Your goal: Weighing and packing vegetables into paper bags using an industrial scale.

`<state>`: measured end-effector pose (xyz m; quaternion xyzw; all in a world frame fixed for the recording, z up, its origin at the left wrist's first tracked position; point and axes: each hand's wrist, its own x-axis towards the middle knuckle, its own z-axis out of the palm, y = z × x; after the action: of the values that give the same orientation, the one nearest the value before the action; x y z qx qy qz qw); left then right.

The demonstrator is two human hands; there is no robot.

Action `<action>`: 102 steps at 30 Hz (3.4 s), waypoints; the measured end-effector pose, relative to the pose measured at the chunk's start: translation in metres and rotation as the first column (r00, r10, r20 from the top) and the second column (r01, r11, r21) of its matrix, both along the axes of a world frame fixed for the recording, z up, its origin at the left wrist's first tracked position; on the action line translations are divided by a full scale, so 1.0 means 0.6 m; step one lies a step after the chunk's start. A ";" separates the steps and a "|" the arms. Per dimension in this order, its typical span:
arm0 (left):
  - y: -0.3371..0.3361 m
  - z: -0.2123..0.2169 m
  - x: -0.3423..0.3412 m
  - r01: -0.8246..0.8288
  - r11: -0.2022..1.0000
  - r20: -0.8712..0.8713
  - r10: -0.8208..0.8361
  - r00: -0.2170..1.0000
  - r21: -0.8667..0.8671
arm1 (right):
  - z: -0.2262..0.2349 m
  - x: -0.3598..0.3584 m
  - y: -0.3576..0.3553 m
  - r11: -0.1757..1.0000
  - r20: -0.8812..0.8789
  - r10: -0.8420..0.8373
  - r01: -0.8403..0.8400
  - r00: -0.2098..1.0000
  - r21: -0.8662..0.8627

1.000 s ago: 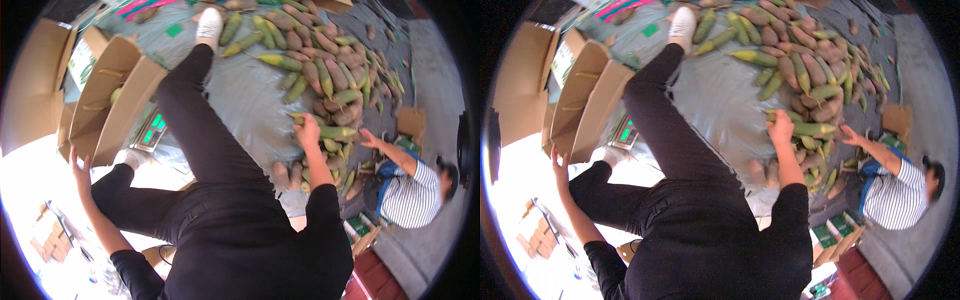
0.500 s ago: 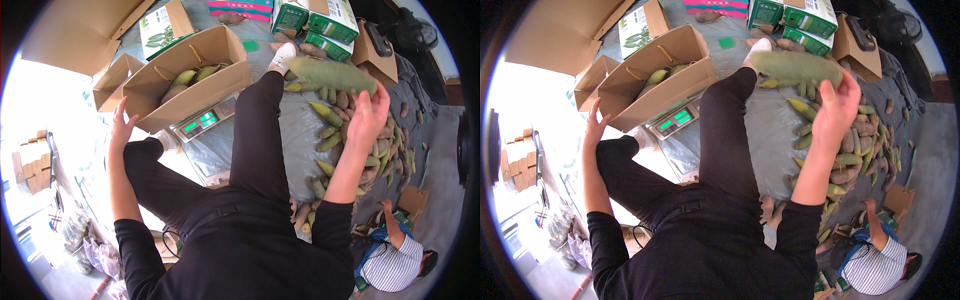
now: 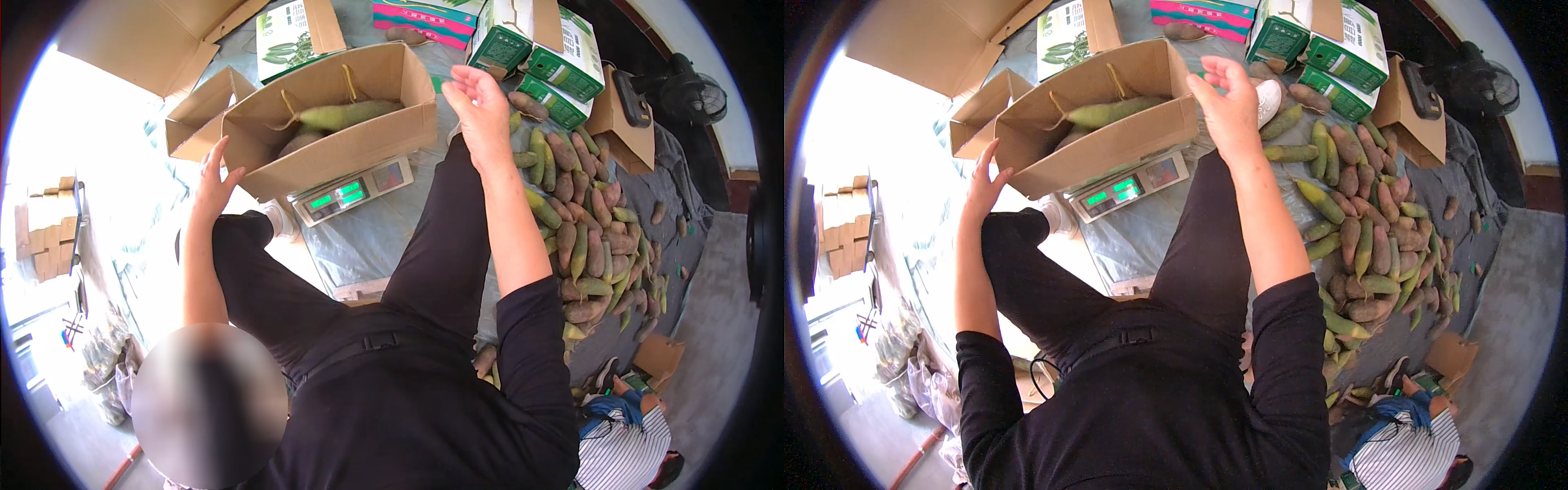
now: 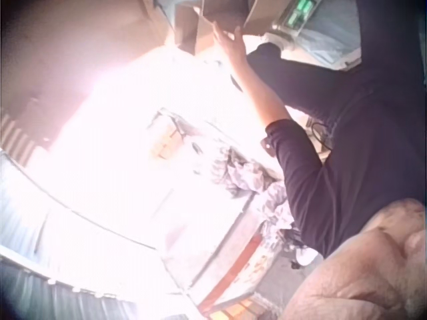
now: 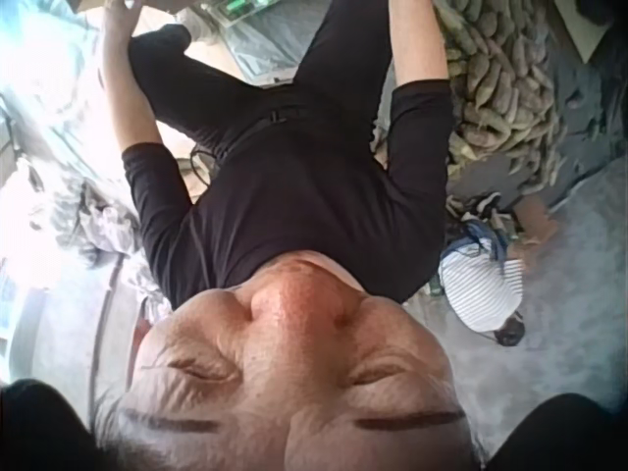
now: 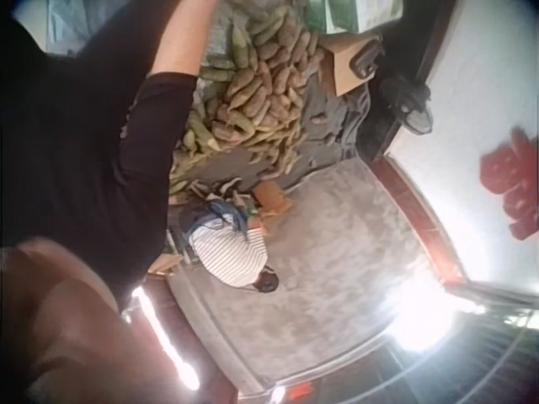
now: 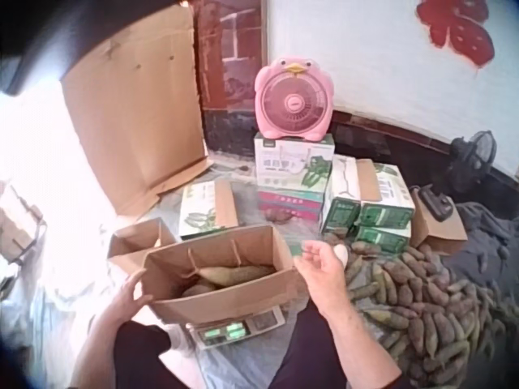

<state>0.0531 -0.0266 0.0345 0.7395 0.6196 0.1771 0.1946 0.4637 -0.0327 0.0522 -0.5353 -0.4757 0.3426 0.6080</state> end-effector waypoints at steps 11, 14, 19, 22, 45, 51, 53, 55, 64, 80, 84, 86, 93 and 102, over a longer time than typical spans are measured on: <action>0.004 -0.009 0.003 -0.021 0.999 0.007 0.021 1.000 0.029 | -0.066 0.040 -0.045 0.973 0.192 0.028 0.018 0.981 -0.230; 0.006 -0.010 0.003 -0.040 0.999 -0.021 0.040 0.999 0.020 | -0.071 0.044 -0.047 0.985 0.140 0.047 -0.023 0.989 -0.170; 0.008 -0.010 0.002 -0.023 0.999 -0.046 0.025 0.999 0.029 | -0.070 0.039 -0.051 0.982 0.108 0.042 -0.021 0.993 -0.185; 0.009 -0.007 0.006 -0.045 0.999 -0.078 0.045 0.996 0.004 | -0.066 0.037 -0.053 0.981 0.116 0.040 -0.017 0.992 -0.194; 0.036 0.071 -0.011 -0.318 0.788 0.111 0.435 0.894 -0.528 | -0.055 0.049 0.013 0.934 0.292 0.176 -0.066 0.940 -0.351; 0.081 0.013 -0.030 -0.195 0.779 -0.104 0.166 0.981 -0.596 | -0.022 0.033 0.085 0.874 0.609 0.342 -0.005 0.716 -0.486; 0.084 0.005 -0.027 -0.177 0.788 -0.132 0.122 0.984 -0.589 | -0.015 0.021 0.106 0.866 0.683 0.386 0.011 0.620 -0.500; 0.091 0.001 -0.027 -0.181 0.775 -0.118 0.137 0.984 -0.606 | -0.021 0.021 0.125 0.845 0.758 0.452 0.047 0.471 -0.533; 0.093 -0.014 -0.045 -0.173 0.806 -0.064 0.166 0.984 -0.567 | -0.007 -0.029 0.163 0.802 0.810 0.546 0.147 0.214 -0.579; -0.020 -0.096 -0.404 -0.111 0.971 -0.518 -0.017 0.855 -0.214 | 0.080 -0.341 0.217 0.871 0.845 0.488 -0.187 0.218 -0.454; -0.129 0.031 -0.407 -0.536 0.836 -0.363 0.465 0.808 -0.121 | 0.050 -0.448 0.198 0.865 0.856 0.486 -0.240 0.176 -0.441; -0.195 -0.028 -0.491 -0.605 0.794 -0.393 0.539 0.745 -0.057 | -0.005 -0.512 0.195 0.834 0.840 0.519 -0.306 0.159 -0.458; -0.348 -0.028 -0.538 -0.861 0.502 -0.414 0.770 0.486 -0.077 | -0.117 -0.639 0.136 0.614 0.678 0.733 -0.470 0.044 -0.634; -0.490 -0.156 -0.531 -0.901 0.318 -0.601 0.794 0.084 0.294 | -0.140 -0.390 0.152 0.535 0.377 0.838 -0.460 0.393 -0.709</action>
<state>-0.2654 -0.3205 -0.0589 0.2299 0.9636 -0.0640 -0.1207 0.2297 0.0584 -0.0316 -0.5133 -0.7334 0.4448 0.0301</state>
